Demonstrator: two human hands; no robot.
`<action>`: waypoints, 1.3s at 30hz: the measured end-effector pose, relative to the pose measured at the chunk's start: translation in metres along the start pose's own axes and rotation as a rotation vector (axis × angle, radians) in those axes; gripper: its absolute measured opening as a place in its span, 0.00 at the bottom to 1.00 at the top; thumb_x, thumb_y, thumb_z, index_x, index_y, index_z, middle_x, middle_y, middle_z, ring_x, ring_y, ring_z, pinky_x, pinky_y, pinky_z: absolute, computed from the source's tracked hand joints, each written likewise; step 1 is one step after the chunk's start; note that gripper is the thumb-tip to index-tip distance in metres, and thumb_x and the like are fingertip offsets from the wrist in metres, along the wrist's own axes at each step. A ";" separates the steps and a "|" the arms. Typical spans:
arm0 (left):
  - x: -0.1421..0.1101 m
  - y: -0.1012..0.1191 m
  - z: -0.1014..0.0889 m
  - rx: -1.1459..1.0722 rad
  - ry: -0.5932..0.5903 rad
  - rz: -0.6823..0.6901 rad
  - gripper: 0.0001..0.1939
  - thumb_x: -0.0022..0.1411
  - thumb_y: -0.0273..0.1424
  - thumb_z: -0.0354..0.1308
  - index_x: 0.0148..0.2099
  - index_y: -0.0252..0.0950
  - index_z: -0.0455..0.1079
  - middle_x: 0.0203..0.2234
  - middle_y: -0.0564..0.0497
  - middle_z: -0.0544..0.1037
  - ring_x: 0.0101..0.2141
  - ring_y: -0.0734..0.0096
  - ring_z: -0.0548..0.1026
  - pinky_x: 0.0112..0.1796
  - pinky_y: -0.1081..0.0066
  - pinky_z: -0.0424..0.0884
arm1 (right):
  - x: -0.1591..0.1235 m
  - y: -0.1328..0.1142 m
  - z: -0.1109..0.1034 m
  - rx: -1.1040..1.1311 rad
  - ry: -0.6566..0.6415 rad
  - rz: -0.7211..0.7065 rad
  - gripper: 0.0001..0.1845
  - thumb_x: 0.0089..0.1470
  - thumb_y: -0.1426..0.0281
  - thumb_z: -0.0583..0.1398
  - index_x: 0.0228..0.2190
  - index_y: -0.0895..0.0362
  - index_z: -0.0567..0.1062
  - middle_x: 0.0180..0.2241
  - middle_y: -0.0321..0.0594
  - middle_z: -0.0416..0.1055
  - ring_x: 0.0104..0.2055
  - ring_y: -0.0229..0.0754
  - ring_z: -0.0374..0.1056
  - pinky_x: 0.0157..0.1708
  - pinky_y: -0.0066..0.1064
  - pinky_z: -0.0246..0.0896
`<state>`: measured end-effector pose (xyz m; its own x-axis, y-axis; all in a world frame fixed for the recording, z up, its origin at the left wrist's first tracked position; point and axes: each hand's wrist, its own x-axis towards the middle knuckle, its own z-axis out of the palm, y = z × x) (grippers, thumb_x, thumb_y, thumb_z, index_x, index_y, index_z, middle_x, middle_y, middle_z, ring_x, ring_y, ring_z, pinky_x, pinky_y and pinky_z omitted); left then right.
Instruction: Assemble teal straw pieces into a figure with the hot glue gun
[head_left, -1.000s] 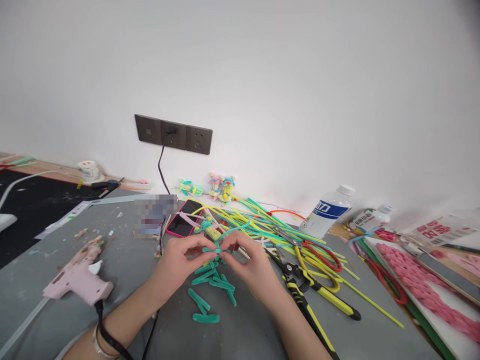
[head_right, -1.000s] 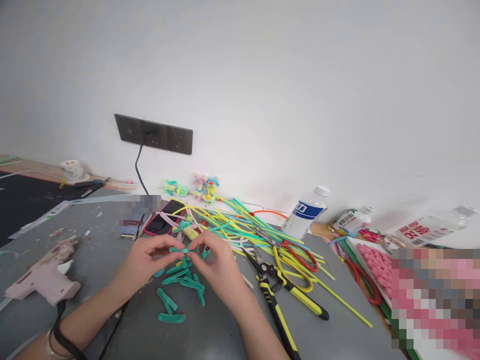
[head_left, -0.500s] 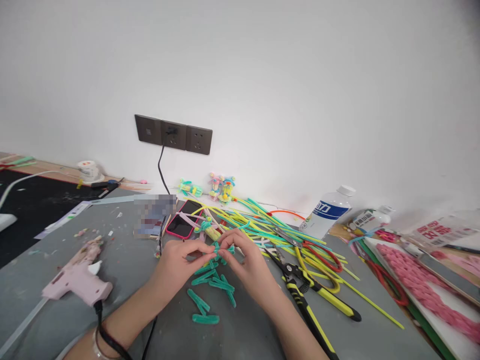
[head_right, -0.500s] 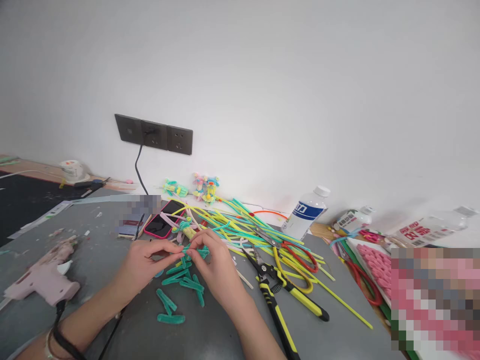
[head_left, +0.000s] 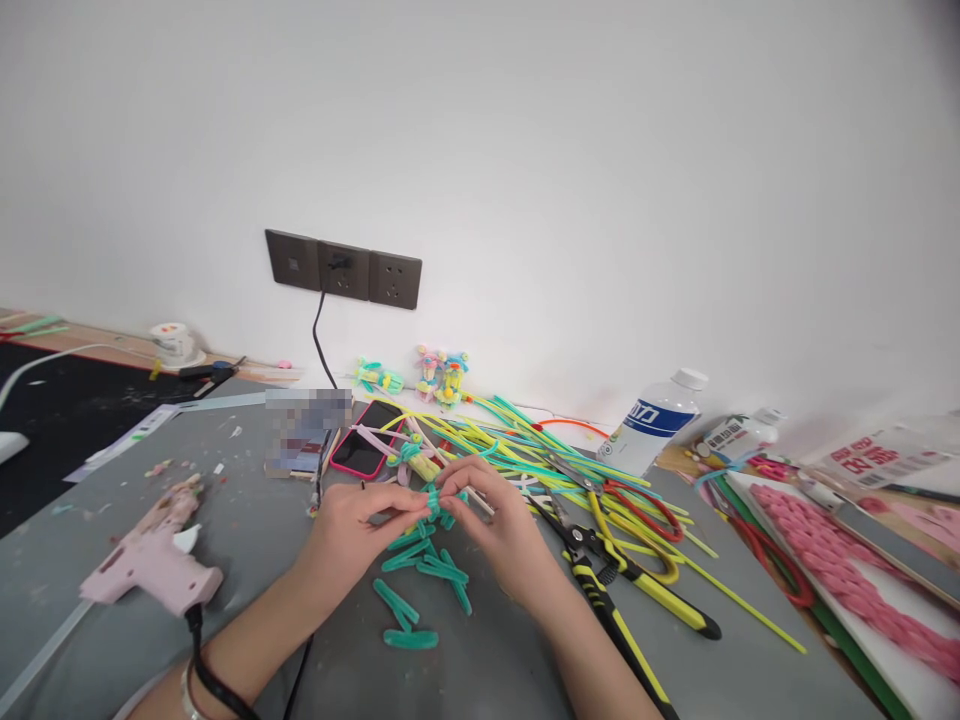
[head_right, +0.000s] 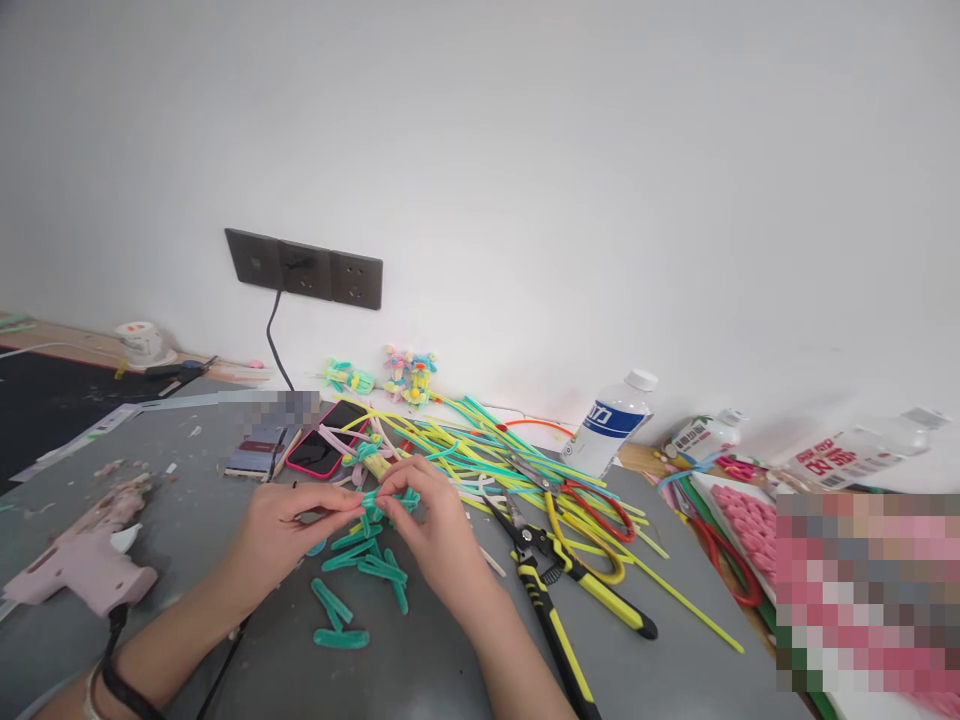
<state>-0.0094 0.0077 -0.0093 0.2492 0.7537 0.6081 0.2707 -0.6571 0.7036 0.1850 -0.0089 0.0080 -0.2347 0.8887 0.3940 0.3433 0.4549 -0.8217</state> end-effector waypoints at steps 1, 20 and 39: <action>0.001 0.001 0.000 -0.002 -0.001 0.006 0.05 0.56 0.25 0.66 0.31 0.40 0.81 0.27 0.55 0.86 0.25 0.68 0.84 0.29 0.80 0.79 | 0.000 0.000 0.000 -0.035 -0.005 -0.009 0.07 0.60 0.75 0.59 0.30 0.54 0.71 0.37 0.40 0.72 0.42 0.44 0.69 0.43 0.34 0.61; 0.006 0.010 0.000 -0.232 -0.111 -0.338 0.06 0.56 0.31 0.65 0.37 0.37 0.78 0.29 0.51 0.83 0.30 0.67 0.82 0.31 0.75 0.79 | 0.000 -0.004 -0.002 0.167 0.024 0.139 0.03 0.57 0.69 0.61 0.31 0.55 0.75 0.30 0.37 0.73 0.35 0.42 0.68 0.37 0.32 0.61; 0.015 0.012 -0.004 -0.486 -0.129 -0.567 0.09 0.55 0.36 0.66 0.32 0.34 0.79 0.23 0.49 0.83 0.25 0.67 0.80 0.27 0.72 0.77 | 0.003 -0.002 -0.011 0.320 -0.052 0.238 0.14 0.56 0.57 0.63 0.30 0.54 0.76 0.30 0.39 0.75 0.33 0.43 0.68 0.35 0.33 0.63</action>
<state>-0.0067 0.0112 0.0097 0.3089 0.9478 0.0784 -0.0430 -0.0684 0.9967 0.1939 -0.0068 0.0157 -0.2309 0.9593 0.1626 0.0944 0.1885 -0.9775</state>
